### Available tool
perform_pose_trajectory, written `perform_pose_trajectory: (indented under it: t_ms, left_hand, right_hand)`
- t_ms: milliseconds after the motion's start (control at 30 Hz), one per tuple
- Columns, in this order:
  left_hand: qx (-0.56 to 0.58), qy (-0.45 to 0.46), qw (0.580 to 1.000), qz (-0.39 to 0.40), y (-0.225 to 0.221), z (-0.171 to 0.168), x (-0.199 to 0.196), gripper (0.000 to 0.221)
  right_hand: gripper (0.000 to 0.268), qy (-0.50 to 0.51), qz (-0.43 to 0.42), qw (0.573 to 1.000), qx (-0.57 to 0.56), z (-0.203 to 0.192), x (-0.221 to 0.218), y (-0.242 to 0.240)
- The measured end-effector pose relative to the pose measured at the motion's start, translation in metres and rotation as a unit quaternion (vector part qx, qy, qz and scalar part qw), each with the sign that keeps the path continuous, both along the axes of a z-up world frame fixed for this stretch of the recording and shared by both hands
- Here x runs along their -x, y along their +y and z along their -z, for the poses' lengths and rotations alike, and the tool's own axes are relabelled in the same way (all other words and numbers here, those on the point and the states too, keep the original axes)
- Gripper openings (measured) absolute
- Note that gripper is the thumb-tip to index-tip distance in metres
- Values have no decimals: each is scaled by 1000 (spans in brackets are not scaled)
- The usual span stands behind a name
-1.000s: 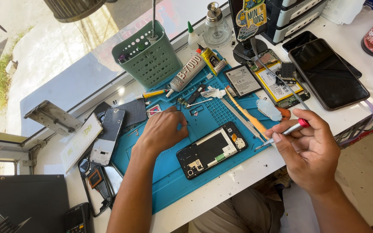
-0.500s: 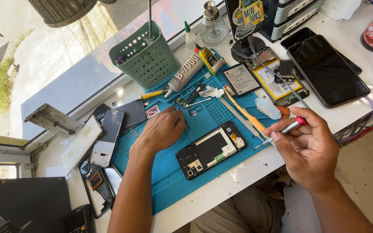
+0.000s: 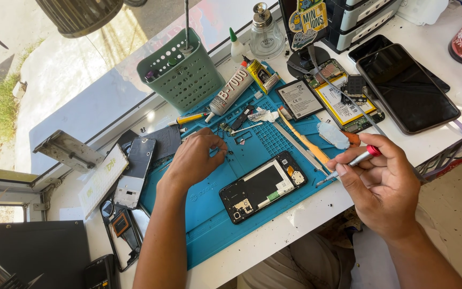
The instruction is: Repairing a mobile phone by manipulating internal components and using a screwdriver
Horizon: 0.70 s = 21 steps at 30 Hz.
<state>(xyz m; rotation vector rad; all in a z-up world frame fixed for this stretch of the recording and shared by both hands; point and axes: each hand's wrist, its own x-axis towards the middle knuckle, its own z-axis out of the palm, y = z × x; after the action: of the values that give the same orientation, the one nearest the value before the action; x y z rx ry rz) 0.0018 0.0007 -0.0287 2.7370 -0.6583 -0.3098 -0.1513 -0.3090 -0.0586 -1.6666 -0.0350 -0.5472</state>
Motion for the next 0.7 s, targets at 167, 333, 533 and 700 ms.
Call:
perform_pose_trajectory:
  t_ms: [167,333,533,700]
  left_hand:
    - [-18,-2,1000,-5,-3,2,1,15]
    - [-33,0,999,-27,-8,0,3,17]
    - [-29,-8,999,-18,-7,2,2,17]
    - [-69,10,997,-21,-15,-11,6,11]
  right_hand:
    - [53,3,-7,1000,-9,1,1,0]
    - [52,5,-7,1000,-14,1,1,1]
    - [52,2,-8,1000,-17,1,0,3]
    - [50,-2,-5,999,-49,13,-3,3]
